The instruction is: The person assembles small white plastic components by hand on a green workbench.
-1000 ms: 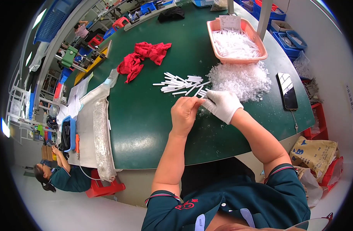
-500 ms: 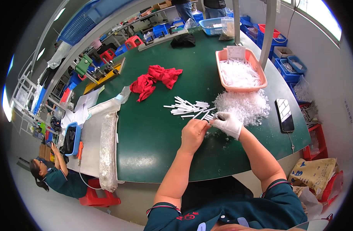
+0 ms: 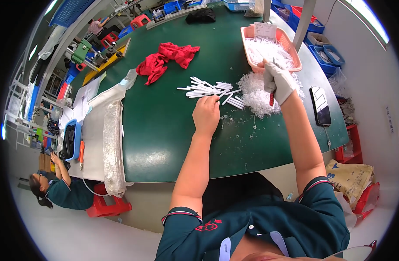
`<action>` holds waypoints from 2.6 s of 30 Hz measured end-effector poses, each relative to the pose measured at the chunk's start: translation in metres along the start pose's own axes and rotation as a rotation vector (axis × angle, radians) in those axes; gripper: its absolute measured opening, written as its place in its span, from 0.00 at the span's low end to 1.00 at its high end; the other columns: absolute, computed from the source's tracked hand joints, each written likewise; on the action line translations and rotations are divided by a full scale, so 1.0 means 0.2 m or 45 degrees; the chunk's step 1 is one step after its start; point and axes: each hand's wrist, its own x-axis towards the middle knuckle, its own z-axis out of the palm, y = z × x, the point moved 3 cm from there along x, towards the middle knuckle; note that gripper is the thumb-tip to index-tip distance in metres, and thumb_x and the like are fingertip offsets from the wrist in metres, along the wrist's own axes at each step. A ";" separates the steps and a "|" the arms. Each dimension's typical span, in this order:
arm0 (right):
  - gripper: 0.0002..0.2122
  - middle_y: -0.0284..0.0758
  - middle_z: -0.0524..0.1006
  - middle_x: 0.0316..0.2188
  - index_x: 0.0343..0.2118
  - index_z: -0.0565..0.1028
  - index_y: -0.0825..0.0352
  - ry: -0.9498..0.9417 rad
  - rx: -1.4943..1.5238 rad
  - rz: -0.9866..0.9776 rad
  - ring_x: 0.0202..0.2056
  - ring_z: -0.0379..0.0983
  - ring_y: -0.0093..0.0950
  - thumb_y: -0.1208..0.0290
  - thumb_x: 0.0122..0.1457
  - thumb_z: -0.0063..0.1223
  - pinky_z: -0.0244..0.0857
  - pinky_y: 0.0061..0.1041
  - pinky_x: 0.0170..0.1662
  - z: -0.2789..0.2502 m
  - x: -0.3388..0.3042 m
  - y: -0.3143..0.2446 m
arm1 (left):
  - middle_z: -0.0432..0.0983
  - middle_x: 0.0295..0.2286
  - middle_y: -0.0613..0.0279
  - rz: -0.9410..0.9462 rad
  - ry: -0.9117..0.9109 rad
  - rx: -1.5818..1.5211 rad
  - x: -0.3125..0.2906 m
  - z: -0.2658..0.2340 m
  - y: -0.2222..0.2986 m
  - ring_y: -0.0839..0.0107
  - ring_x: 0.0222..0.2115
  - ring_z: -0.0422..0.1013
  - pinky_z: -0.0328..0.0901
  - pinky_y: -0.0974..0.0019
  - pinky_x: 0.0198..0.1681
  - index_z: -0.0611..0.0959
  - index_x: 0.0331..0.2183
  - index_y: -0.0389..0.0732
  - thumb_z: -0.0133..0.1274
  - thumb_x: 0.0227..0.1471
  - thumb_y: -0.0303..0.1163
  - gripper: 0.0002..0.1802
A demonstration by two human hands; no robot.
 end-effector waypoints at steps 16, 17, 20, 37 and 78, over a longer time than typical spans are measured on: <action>0.11 0.25 0.68 0.16 0.31 0.75 0.67 -0.013 -0.876 -0.090 0.14 0.59 0.14 0.62 0.56 0.58 0.51 0.19 0.16 0.11 -0.17 0.33 | 0.74 0.30 0.57 0.052 -0.264 0.280 -0.03 0.07 0.06 0.58 0.34 0.71 0.68 0.60 0.39 0.79 0.37 0.38 0.56 0.45 0.24 0.13; 0.11 0.25 0.68 0.17 0.30 0.75 0.67 -0.001 -0.848 -0.097 0.16 0.59 0.14 0.63 0.56 0.57 0.53 0.19 0.18 0.10 -0.17 0.32 | 0.74 0.30 0.58 0.049 -0.248 0.282 -0.02 0.07 0.08 0.59 0.35 0.71 0.68 0.60 0.39 0.79 0.36 0.39 0.56 0.45 0.25 0.12; 0.11 0.26 0.69 0.18 0.30 0.75 0.68 0.005 -0.866 -0.166 0.20 0.61 0.14 0.63 0.55 0.57 0.56 0.19 0.22 0.09 -0.16 0.33 | 0.73 0.30 0.60 0.029 -0.260 0.283 -0.02 0.08 0.08 0.60 0.35 0.71 0.68 0.60 0.38 0.79 0.35 0.41 0.56 0.46 0.27 0.10; 0.15 0.41 0.77 0.26 0.34 0.75 0.66 -0.048 -1.490 -0.522 0.31 0.75 0.40 0.57 0.54 0.56 0.66 0.35 0.37 0.17 -0.24 0.29 | 0.77 0.28 0.61 -1.004 -0.144 -1.553 -0.03 -0.01 0.08 0.77 0.25 0.71 0.68 0.72 0.28 0.77 0.36 0.36 0.54 0.54 0.26 0.07; 0.16 0.38 0.77 0.23 0.32 0.76 0.67 -0.001 -1.108 -0.456 0.27 0.75 0.30 0.56 0.60 0.51 0.65 0.26 0.32 0.09 -0.21 0.24 | 0.76 0.27 0.60 -0.877 -0.162 -1.523 -0.05 -0.03 0.13 0.75 0.24 0.70 0.68 0.71 0.28 0.78 0.42 0.32 0.52 0.56 0.28 0.12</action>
